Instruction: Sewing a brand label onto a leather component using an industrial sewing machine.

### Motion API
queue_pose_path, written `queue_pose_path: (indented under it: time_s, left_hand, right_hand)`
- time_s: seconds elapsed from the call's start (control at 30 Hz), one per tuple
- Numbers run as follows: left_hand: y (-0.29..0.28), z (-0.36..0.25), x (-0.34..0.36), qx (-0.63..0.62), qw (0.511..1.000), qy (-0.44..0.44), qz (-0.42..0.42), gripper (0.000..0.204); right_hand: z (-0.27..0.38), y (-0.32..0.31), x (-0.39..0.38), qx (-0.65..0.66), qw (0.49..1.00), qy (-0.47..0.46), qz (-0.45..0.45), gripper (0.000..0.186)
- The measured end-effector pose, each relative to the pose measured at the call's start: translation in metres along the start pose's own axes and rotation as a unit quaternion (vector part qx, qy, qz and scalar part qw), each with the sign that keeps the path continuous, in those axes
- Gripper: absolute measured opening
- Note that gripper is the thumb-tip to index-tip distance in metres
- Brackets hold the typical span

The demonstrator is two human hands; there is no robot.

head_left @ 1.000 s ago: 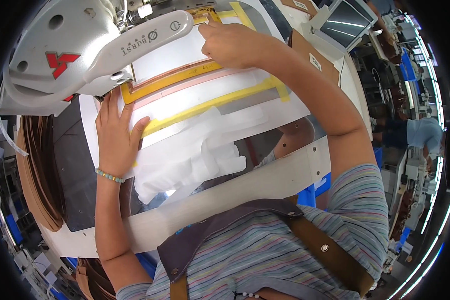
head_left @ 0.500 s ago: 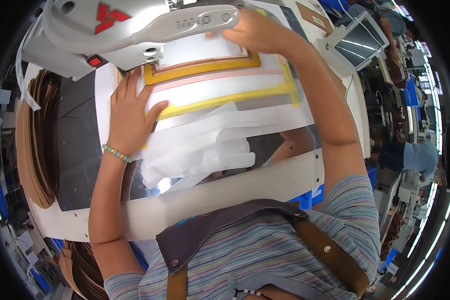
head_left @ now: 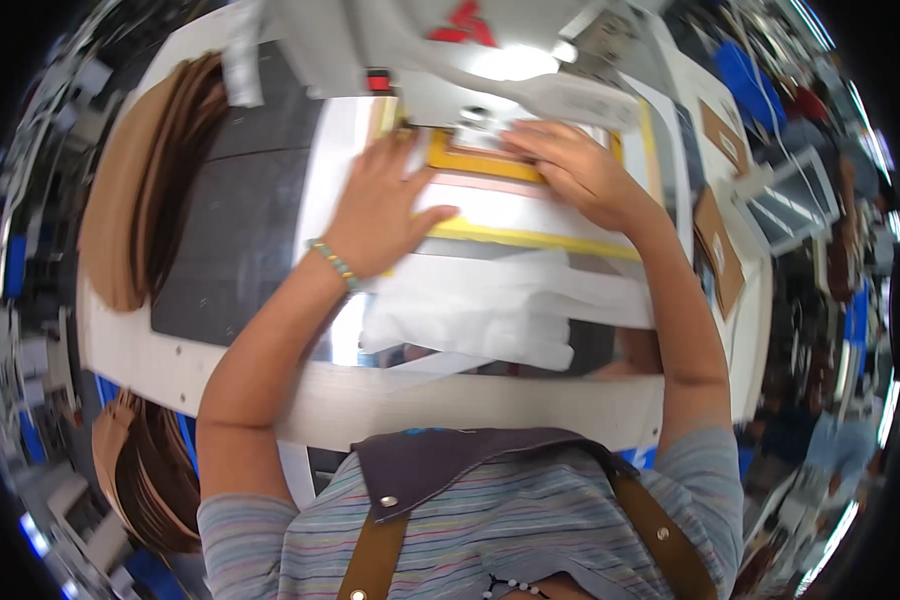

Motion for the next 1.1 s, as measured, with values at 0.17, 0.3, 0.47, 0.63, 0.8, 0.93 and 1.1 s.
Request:
queue_pose_path:
  time_s: [0.17, 0.3, 0.47, 0.63, 0.8, 0.93, 1.1]
  left_hand:
    - [-0.028, 0.020, 0.005, -0.057, 0.998, 0.001, -0.005, 0.065]
    - [-0.100, 0.105, -0.010, 0.115, 0.986, -0.098, -0.072, 0.043]
    - [-0.180, 0.257, -0.052, 0.244, 0.919, -0.295, -0.097, 0.025]
    - [-0.186, 0.329, -0.109, 0.234, 0.913, -0.320, -0.096, 0.023]
    - [-0.184, 0.357, -0.091, 0.222, 0.919, -0.310, -0.097, 0.018]
    - [-0.197, 0.441, -0.142, -0.149, 0.836, -0.477, -0.228, 0.019]
    - [-0.192, 0.426, -0.129, -0.335, 0.700, -0.396, -0.491, 0.026]
  right_hand:
    - [-0.022, -0.031, -0.042, -0.015, 0.991, 0.104, -0.088, 0.049]
    - [-0.032, -0.043, -0.038, 0.098, 0.960, 0.125, -0.231, 0.047]
    - [-0.047, -0.052, -0.050, 0.129, 0.936, 0.126, -0.301, 0.043]
    - [-0.055, -0.049, -0.048, 0.165, 0.923, 0.113, -0.330, 0.035]
    - [-0.054, -0.047, -0.056, 0.111, 0.935, 0.105, -0.320, 0.031]
    - [-0.045, -0.046, -0.051, 0.091, 0.939, 0.094, -0.319, 0.029]
    - [-0.050, -0.042, -0.050, 0.069, 0.941, 0.106, -0.314, 0.028]
Point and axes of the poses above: each hand's wrist, its own x-axis towards the middle knuckle, its own y-axis out of the palm, z = x × y, the point moved 6 cm from there along x, towards the middle knuckle, and after that the axes turned 2 degrees about -y, right-handed, at the moved point
